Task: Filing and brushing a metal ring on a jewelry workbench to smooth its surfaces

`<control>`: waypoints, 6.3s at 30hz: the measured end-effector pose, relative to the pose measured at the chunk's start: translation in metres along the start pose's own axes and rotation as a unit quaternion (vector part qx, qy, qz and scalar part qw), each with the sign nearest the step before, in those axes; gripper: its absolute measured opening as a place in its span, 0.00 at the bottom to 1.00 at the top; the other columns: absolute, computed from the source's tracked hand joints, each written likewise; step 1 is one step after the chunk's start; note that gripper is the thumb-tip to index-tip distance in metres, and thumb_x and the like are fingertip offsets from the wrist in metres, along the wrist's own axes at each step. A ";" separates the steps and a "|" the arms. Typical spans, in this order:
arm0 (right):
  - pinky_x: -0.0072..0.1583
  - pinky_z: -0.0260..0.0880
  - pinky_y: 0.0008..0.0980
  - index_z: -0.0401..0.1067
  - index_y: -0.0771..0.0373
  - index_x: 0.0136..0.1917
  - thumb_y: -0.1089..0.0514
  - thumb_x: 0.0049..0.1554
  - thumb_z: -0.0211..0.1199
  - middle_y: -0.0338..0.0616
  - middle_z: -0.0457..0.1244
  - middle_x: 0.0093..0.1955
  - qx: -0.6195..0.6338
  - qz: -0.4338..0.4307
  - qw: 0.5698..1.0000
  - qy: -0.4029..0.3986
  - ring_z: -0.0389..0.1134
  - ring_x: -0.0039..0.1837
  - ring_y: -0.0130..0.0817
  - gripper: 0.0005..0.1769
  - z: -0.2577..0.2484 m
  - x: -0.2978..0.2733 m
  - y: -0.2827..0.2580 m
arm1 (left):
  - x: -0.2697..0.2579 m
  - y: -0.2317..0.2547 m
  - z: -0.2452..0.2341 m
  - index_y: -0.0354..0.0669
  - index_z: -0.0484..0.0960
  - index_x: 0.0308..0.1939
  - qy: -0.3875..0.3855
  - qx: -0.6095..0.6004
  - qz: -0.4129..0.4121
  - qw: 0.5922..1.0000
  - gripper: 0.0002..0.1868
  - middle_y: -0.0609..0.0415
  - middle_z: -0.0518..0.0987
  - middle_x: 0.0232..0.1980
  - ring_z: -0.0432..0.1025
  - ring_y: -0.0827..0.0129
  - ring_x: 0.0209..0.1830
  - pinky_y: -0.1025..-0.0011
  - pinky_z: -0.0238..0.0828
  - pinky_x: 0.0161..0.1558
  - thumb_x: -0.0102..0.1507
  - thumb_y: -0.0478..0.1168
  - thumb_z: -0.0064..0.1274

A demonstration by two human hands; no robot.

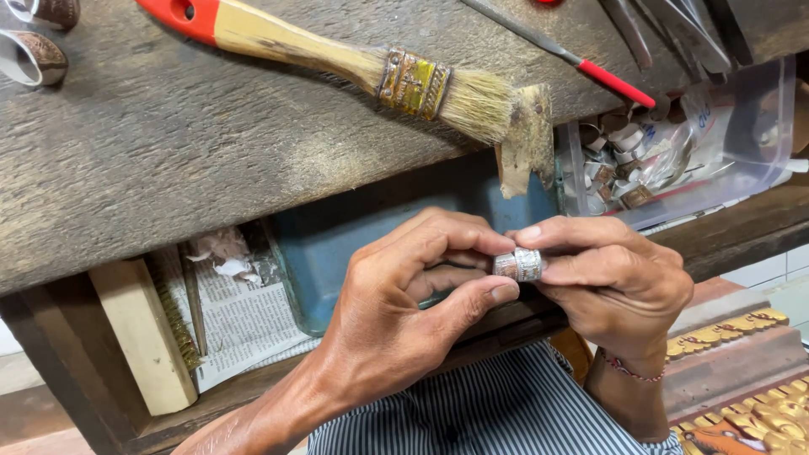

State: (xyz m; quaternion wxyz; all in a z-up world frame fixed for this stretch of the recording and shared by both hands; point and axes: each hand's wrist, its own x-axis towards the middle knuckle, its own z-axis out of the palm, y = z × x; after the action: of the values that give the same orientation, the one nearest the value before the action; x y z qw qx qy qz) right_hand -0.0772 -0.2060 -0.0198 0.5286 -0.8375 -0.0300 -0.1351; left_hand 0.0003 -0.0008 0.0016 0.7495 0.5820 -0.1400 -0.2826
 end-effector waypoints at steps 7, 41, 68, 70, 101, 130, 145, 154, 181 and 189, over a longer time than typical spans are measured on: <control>0.61 0.81 0.34 0.72 0.62 0.39 0.66 0.55 0.66 0.57 0.69 0.53 -0.003 -0.010 1.000 -0.004 0.77 0.56 0.46 0.04 -0.001 0.001 -0.003 | -0.001 0.003 -0.002 0.36 0.79 0.52 -0.018 0.004 0.034 0.999 0.11 0.46 0.77 0.51 0.76 0.69 0.51 0.73 0.85 0.56 0.66 0.34 0.56; 0.64 0.79 0.46 0.71 0.64 0.42 0.63 0.55 0.64 0.59 0.69 0.52 0.004 -0.088 0.996 -0.028 0.75 0.57 0.53 0.04 0.004 0.015 0.000 | 0.004 0.008 -0.004 0.36 0.77 0.51 -0.031 0.117 0.113 0.986 0.10 0.45 0.78 0.50 0.77 0.66 0.48 0.75 0.82 0.52 0.68 0.35 0.54; 0.73 0.70 0.50 0.78 0.88 0.61 0.86 0.76 0.66 0.72 0.70 0.61 -0.388 -0.011 0.921 0.002 0.71 0.65 0.60 0.03 -0.095 -0.006 0.024 | 0.001 0.001 0.003 0.35 0.81 0.51 0.010 -0.080 -0.044 0.996 0.14 0.50 0.77 0.51 0.78 0.71 0.47 0.76 0.80 0.56 0.62 0.32 0.62; 0.74 0.71 0.50 0.77 0.89 0.60 0.87 0.76 0.64 0.71 0.70 0.60 -0.372 -0.003 0.928 0.005 0.72 0.65 0.60 0.04 -0.093 -0.005 0.022 | 0.000 0.002 0.003 0.35 0.80 0.51 0.011 -0.077 -0.043 0.996 0.14 0.51 0.78 0.50 0.79 0.72 0.47 0.76 0.79 0.57 0.62 0.33 0.61; 0.48 0.70 0.31 0.87 0.57 0.66 0.69 0.77 0.73 0.40 0.75 0.58 -0.573 -0.253 0.780 0.002 0.72 0.52 0.38 0.10 -0.036 0.095 -0.025 | -0.001 0.036 -0.012 0.38 0.77 0.50 0.109 0.118 0.129 0.979 0.13 0.48 0.78 0.49 0.78 0.69 0.46 0.74 0.85 0.50 0.63 0.29 0.61; 0.58 0.72 0.44 0.81 0.75 0.70 0.72 0.78 0.75 0.58 0.70 0.59 -0.415 -0.224 0.881 -0.046 0.68 0.56 0.50 0.09 0.006 0.129 -0.049 | 0.003 0.040 -0.049 0.33 0.75 0.53 0.215 0.445 0.278 0.824 0.08 0.45 0.79 0.52 0.76 0.56 0.52 0.61 0.67 0.57 0.71 0.28 0.54; 0.49 0.76 0.31 0.67 0.75 0.54 0.70 0.64 0.55 0.62 0.67 0.65 -0.226 -0.129 0.962 -0.082 0.76 0.47 0.39 0.06 0.024 0.041 -0.060 | 0.007 0.081 -0.086 0.31 0.71 0.62 0.016 0.444 0.239 0.863 0.19 0.40 0.72 0.60 0.66 0.48 0.56 0.56 0.68 0.64 0.69 0.29 0.58; 0.46 0.67 0.29 0.68 0.60 0.75 0.70 0.68 0.60 0.37 0.65 0.47 -0.352 -0.085 0.925 -0.117 0.65 0.42 0.28 0.23 0.036 0.040 -0.058 | 0.022 0.074 -0.105 0.33 0.77 0.54 -0.018 0.429 0.248 0.869 0.14 0.44 0.74 0.55 0.66 0.52 0.53 0.59 0.67 0.60 0.67 0.33 0.62; 0.48 0.72 0.25 0.67 0.76 0.67 0.79 0.66 0.51 0.52 0.71 0.43 -0.248 -0.080 0.960 -0.106 0.74 0.41 0.32 0.17 0.045 0.043 -0.068 | 0.020 0.061 -0.108 0.33 0.74 0.45 0.032 0.502 0.327 0.800 0.08 0.45 0.73 0.53 0.66 0.52 0.48 0.59 0.70 0.53 0.68 0.30 0.59; 0.50 0.70 0.28 0.66 0.73 0.69 0.75 0.67 0.49 0.44 0.68 0.42 -0.253 -0.102 0.949 -0.158 0.69 0.40 0.31 0.18 0.046 0.052 -0.065 | 0.021 0.062 -0.106 0.31 0.75 0.45 0.032 0.485 0.318 0.814 0.07 0.44 0.73 0.54 0.66 0.50 0.49 0.59 0.70 0.54 0.67 0.28 0.57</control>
State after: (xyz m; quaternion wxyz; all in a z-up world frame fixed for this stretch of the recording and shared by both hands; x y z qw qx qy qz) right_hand -0.0309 -0.1414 0.0320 0.2711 -0.9468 -0.1638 -0.0573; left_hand 0.0908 0.0812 0.0282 0.4226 0.8016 -0.4121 0.0951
